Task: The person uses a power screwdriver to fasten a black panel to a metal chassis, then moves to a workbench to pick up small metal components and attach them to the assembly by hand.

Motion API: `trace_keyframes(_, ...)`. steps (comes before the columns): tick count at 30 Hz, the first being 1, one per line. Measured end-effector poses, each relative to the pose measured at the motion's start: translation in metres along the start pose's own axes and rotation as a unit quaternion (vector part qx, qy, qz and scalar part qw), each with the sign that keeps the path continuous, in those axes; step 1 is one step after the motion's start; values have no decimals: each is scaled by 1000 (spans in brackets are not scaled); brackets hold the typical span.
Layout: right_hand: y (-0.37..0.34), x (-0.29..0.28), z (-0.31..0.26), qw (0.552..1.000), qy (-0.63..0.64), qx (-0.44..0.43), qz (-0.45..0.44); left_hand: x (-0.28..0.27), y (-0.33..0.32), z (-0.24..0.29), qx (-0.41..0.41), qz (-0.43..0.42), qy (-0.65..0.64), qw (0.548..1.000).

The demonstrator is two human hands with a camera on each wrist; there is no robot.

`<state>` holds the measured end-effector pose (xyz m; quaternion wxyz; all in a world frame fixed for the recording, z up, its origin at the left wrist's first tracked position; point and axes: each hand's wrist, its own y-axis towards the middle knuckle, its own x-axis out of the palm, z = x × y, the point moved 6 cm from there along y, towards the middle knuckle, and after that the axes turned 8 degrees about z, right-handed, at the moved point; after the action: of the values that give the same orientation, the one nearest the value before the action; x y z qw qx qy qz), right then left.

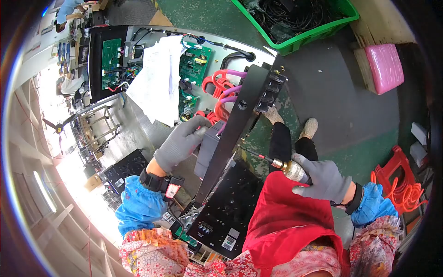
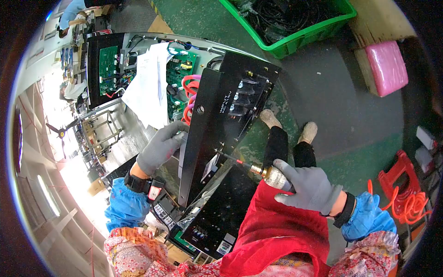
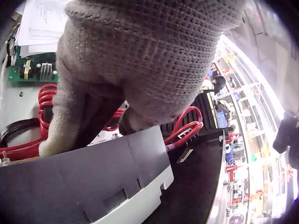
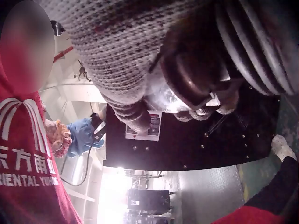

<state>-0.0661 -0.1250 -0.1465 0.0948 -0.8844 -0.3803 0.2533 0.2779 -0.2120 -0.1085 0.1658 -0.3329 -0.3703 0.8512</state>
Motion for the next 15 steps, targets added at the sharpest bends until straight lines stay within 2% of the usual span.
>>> trace_keyframes(4, 0, 0, 1, 1000, 9, -16, 15, 0, 2, -3, 22, -3, -1, 1000)
trace_keyframes(10, 1, 0, -1, 1000, 19, 10, -10, 1, 2, -7, 7, -16, -24, 1000)
trace_keyframes(15, 0, 1, 1, 1000, 20, 2, -3, 0, 3, -2, 29, -14, 21, 999)
